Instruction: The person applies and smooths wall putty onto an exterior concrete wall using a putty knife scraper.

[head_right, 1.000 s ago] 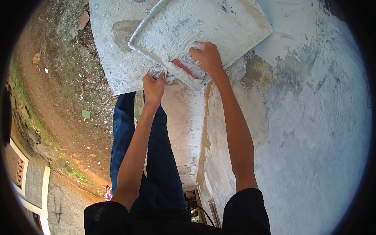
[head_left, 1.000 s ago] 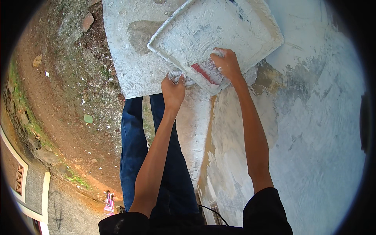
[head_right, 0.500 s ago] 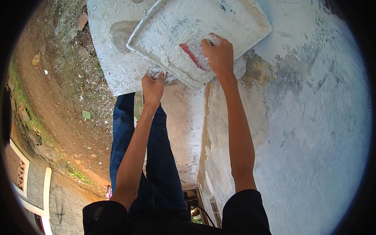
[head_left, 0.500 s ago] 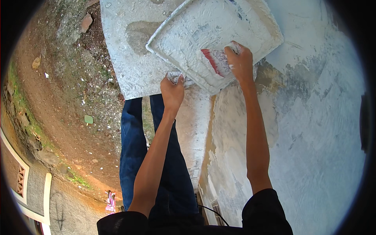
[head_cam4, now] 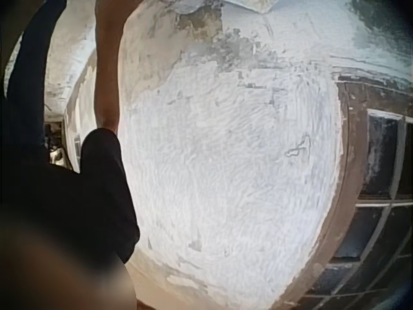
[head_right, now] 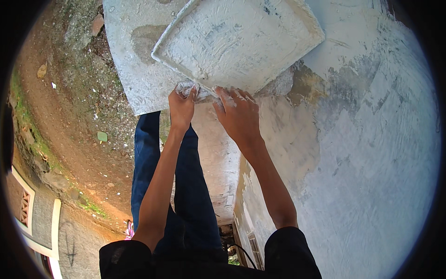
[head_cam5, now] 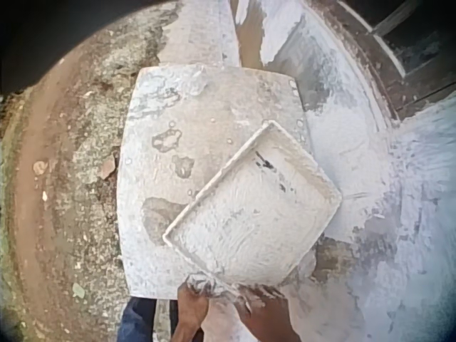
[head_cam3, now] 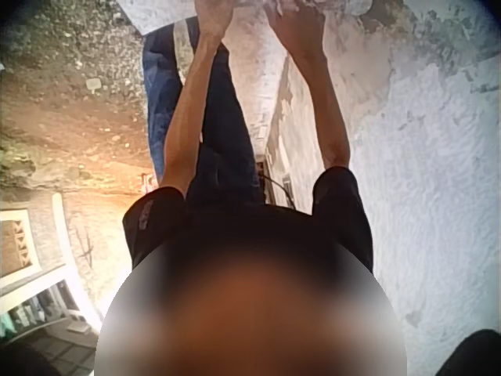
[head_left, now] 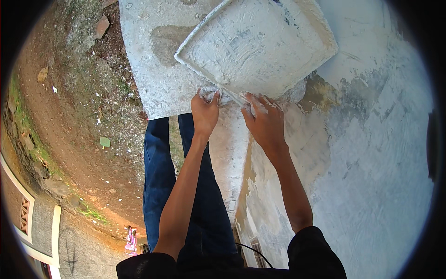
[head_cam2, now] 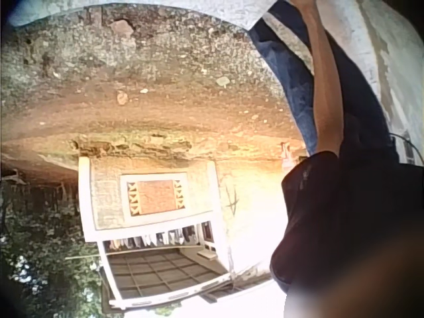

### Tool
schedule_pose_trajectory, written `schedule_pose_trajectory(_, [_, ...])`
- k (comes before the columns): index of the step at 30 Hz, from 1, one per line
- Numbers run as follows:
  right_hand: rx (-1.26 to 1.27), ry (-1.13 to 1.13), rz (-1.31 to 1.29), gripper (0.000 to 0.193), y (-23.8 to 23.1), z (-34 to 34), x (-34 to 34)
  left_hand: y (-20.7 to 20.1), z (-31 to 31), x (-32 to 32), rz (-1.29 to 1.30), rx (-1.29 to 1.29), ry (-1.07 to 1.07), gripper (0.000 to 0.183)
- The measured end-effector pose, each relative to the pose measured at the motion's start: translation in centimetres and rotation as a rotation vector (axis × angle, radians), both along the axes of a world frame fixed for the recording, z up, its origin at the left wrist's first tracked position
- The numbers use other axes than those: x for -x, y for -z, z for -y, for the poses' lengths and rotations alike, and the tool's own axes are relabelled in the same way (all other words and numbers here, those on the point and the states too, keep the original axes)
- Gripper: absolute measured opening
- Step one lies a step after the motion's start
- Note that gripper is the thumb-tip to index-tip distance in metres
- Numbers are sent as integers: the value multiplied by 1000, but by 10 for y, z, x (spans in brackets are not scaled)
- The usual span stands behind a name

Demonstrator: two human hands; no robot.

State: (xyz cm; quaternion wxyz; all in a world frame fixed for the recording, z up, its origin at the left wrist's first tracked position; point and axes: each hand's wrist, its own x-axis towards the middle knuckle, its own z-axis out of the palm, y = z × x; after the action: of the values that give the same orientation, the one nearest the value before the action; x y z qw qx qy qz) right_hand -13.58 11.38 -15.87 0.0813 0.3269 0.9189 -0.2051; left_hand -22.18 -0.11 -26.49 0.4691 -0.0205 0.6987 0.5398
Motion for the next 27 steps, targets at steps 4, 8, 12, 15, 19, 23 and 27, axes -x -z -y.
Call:
schedule_pose_trajectory(4, [-13, 88, -1, 30, -13, 13, -4, -5, 0, 1, -19, 8, 22, 14])
schedule_pose_trajectory(8, [3, 34, 112, 29, 2, 31, -2, -8, -3, -2, -8, -31, 8, 14])
schedule_pose_trajectory(12, [17, 40, 78, 27, -15, 36, 3, -9, 1, 0, 21, 30, 30, 16])
schedule_pose_trajectory(15, [-38, 8, 133, 27, -4, 35, 1, -4, -3, -1, 43, -28, -28, 17])
schedule_pose_trajectory(19, [-9, 106, 99, 30, -10, 34, 9, -5, 2, -3, 54, -8, -50, 17])
schedule_pose_trajectory(23, [4, 83, 28, 29, -14, 40, 18, -9, 1, 3, 36, 2, 32, 17])
schedule_pose_trajectory(27, [-39, 113, 71, 27, 0, 36, 20, -10, 1, 2, 33, -13, 6, 19])
